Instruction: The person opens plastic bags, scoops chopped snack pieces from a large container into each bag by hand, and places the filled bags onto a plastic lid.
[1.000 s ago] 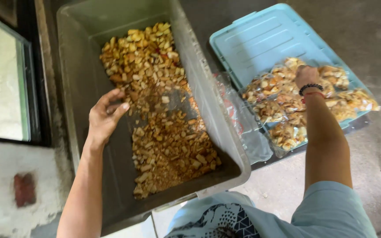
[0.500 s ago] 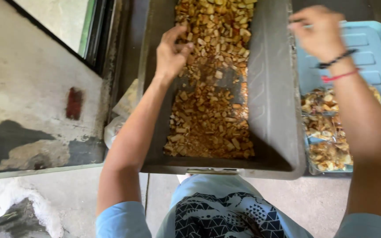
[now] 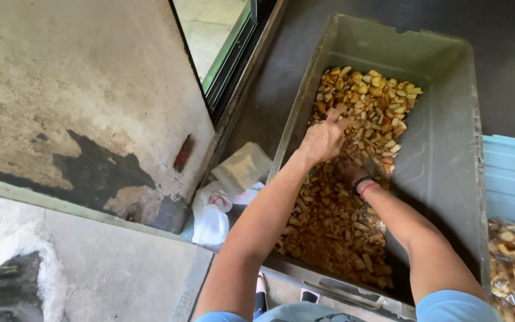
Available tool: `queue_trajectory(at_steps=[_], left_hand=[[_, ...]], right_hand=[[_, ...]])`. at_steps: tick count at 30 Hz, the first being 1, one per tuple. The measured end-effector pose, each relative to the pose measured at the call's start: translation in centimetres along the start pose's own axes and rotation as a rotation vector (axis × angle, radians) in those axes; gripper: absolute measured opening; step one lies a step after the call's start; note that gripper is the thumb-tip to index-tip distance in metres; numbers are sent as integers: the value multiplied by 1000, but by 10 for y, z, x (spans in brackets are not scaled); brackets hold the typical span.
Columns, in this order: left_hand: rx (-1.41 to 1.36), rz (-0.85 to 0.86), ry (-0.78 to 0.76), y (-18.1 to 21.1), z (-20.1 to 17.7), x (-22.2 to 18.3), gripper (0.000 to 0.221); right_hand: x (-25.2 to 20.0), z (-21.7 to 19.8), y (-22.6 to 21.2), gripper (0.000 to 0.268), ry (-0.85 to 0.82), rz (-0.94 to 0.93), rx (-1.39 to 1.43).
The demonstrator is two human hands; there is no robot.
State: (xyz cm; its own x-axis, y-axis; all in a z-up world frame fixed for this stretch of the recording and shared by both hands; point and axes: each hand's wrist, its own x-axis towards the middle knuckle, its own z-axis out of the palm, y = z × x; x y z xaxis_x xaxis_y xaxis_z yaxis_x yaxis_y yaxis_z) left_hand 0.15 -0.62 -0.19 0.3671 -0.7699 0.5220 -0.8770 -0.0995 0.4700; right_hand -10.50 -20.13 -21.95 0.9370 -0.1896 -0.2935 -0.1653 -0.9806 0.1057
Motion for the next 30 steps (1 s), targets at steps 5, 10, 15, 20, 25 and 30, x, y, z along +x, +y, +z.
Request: queue_trajectory(at_steps=[5,10,15,20,25,30], left_hand=[[-56,-70,6,-11,9,7,46],[-360,-308,211,-29,25,18,62],[-1017,-482,29,-20,7,26,70],[-1184,-471,-332,4,-19,19,61],[-1144,-296,-334,7,-17,20,39],[-785,-243,-338,2,-12,16,25]], right_hand=[[-1,-25,35,35,101,406,398],[-45,-138,78,19,347,-9,1400],[-151,-251,56,27,199,-278,1720],[-193,-262,36,57,173,-406,1635],[-195,-247,34,59,126,-288,1523],[-180,-233,33,57,85,-124,1355]])
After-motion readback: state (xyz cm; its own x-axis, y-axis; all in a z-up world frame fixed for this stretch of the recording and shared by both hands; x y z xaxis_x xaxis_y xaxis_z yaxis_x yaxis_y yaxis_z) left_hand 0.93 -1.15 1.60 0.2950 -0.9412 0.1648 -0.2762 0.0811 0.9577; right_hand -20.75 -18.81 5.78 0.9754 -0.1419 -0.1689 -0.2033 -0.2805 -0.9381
